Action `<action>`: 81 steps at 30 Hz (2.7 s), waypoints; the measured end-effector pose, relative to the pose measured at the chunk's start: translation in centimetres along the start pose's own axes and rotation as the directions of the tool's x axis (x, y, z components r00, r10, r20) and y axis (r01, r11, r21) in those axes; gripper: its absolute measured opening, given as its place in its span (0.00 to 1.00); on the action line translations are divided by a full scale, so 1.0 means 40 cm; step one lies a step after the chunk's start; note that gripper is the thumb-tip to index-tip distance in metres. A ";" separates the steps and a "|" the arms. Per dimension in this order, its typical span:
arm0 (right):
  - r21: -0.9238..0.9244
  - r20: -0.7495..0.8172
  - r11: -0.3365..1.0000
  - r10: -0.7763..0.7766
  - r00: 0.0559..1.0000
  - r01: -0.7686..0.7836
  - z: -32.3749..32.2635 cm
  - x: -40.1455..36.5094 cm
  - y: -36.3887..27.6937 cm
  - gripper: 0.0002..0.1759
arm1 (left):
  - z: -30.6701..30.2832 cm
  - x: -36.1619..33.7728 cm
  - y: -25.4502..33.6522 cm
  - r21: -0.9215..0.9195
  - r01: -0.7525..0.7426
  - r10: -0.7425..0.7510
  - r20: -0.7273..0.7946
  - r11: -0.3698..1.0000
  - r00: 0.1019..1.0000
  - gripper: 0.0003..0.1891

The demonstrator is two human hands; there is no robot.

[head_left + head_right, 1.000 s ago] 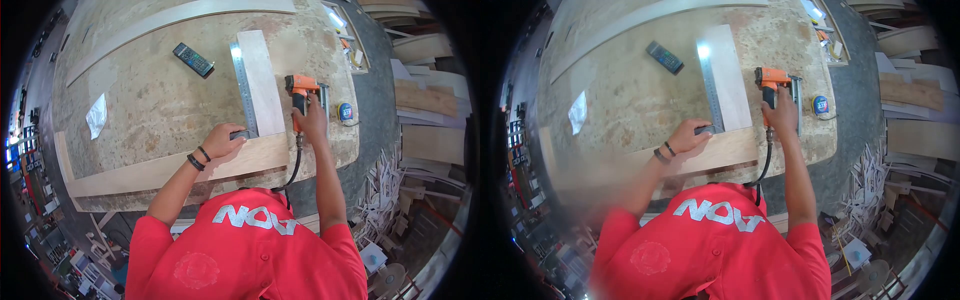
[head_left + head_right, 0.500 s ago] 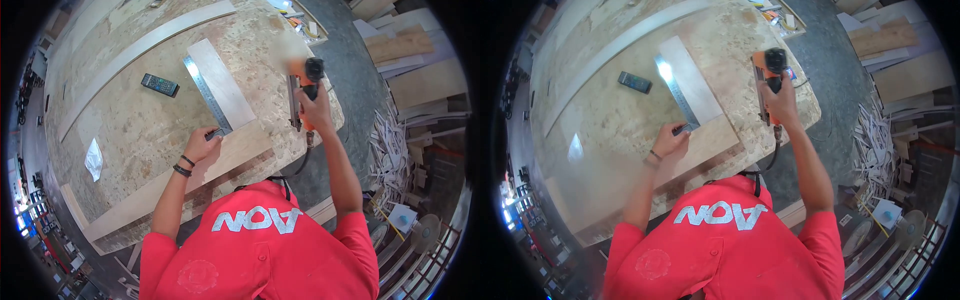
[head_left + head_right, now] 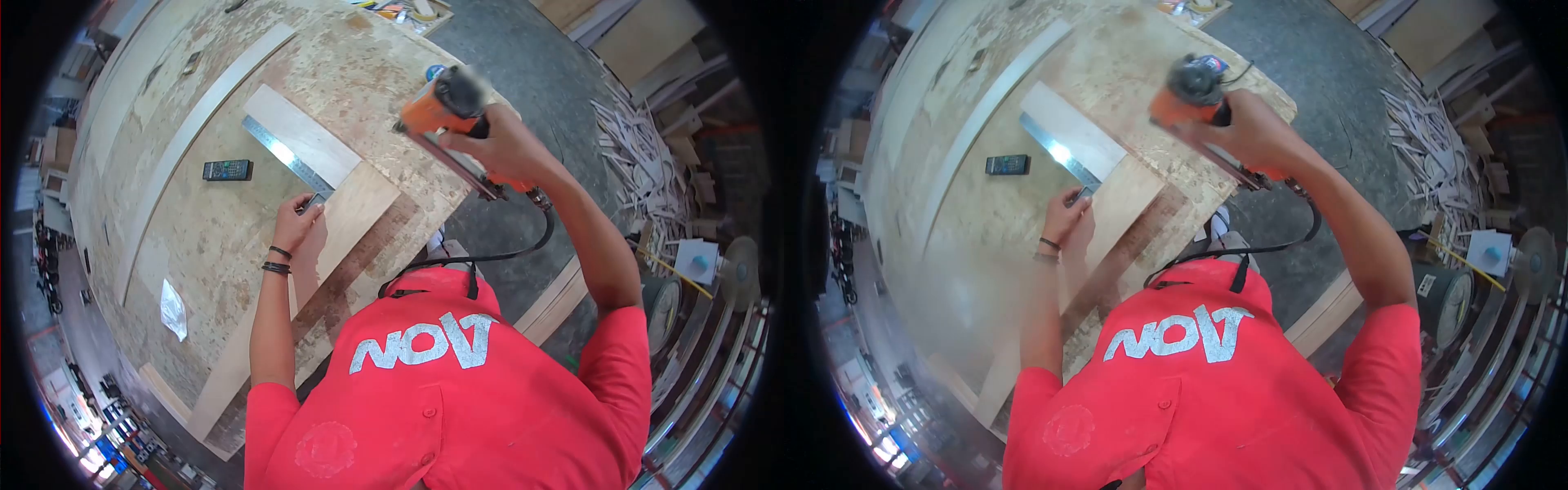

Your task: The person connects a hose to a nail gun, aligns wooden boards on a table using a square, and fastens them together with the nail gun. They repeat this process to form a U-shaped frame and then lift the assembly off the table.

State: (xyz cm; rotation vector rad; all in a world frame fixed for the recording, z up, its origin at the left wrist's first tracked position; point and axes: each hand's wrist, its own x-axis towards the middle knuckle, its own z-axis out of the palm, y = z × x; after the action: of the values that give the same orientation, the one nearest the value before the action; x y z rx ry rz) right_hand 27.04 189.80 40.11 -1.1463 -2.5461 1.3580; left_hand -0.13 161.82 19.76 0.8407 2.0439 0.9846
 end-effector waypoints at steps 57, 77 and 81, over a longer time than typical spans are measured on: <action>-0.311 0.307 0.948 0.039 0.951 0.062 0.187 -0.020 -0.030 0.23 | 0.004 0.013 -0.036 -0.039 -0.117 0.115 -0.060 0.992 0.992 0.16; -0.272 0.294 0.957 0.183 0.938 -0.101 0.183 0.026 -0.108 0.27 | 0.005 0.008 -0.039 0.002 -0.096 0.096 -0.087 0.995 0.992 0.19; -0.268 0.266 0.960 0.000 0.964 0.074 0.212 0.082 -0.091 0.26 | 0.003 0.023 -0.049 -0.009 -0.116 0.115 -0.072 0.993 0.991 0.20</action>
State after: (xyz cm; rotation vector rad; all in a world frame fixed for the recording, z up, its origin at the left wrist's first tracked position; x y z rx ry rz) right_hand 19.52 184.64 36.57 -1.0013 -3.0106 1.2513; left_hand -1.00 161.60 17.76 0.9375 2.0657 1.1048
